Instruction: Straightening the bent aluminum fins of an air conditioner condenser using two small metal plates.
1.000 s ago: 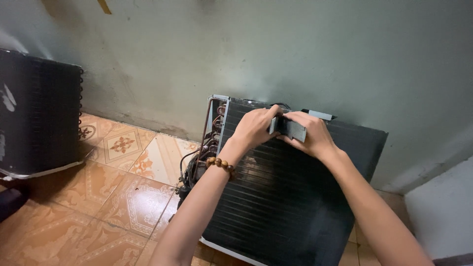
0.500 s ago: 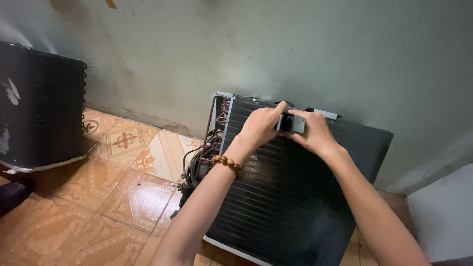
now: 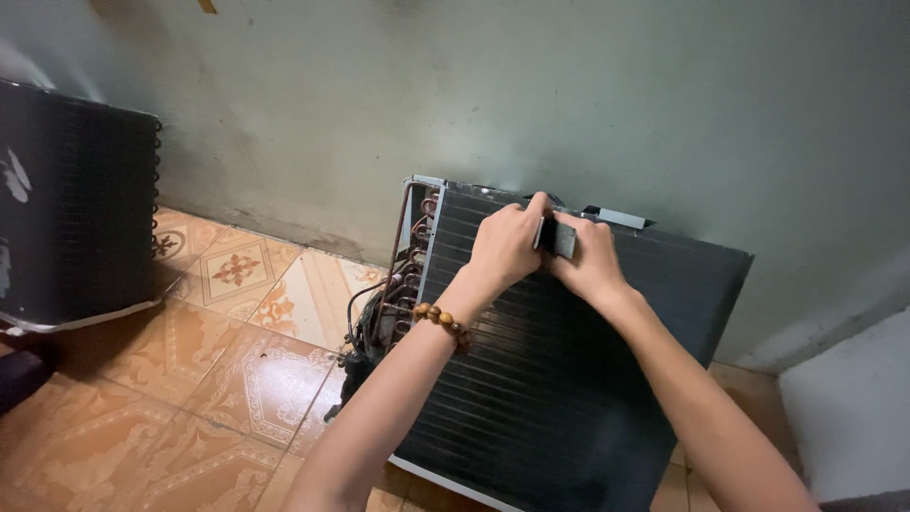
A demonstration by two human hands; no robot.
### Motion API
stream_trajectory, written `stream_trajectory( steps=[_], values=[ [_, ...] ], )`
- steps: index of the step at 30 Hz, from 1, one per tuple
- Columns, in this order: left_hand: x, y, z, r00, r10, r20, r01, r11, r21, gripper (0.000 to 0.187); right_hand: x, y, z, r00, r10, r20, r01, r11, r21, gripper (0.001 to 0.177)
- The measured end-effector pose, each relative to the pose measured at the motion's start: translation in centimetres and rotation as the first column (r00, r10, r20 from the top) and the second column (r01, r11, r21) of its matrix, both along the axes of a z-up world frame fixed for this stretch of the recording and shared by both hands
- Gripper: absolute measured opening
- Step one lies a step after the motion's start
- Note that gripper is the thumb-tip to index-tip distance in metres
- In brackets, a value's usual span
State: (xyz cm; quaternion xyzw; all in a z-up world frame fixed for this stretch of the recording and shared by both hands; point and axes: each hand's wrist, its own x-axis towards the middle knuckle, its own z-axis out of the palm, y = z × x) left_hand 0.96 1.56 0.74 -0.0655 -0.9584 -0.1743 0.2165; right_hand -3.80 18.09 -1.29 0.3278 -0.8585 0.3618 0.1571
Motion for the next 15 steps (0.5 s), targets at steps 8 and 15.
stream_trajectory(
  steps=[8,15],
  values=[
    [2.2,-0.9,2.0,0.977,-0.186,0.104,0.16,0.963,0.215,0.054,1.3,-0.3,0.5,0.998,0.047,0.032,-0.044,0.994,-0.102,0.059],
    [2.1,-0.3,1.6,0.961,-0.213,0.178,0.114,0.886,0.449,0.05,2.2,-0.9,1.3,0.999,-0.007,0.04,0.011,0.995,-0.095,0.055]
  ],
)
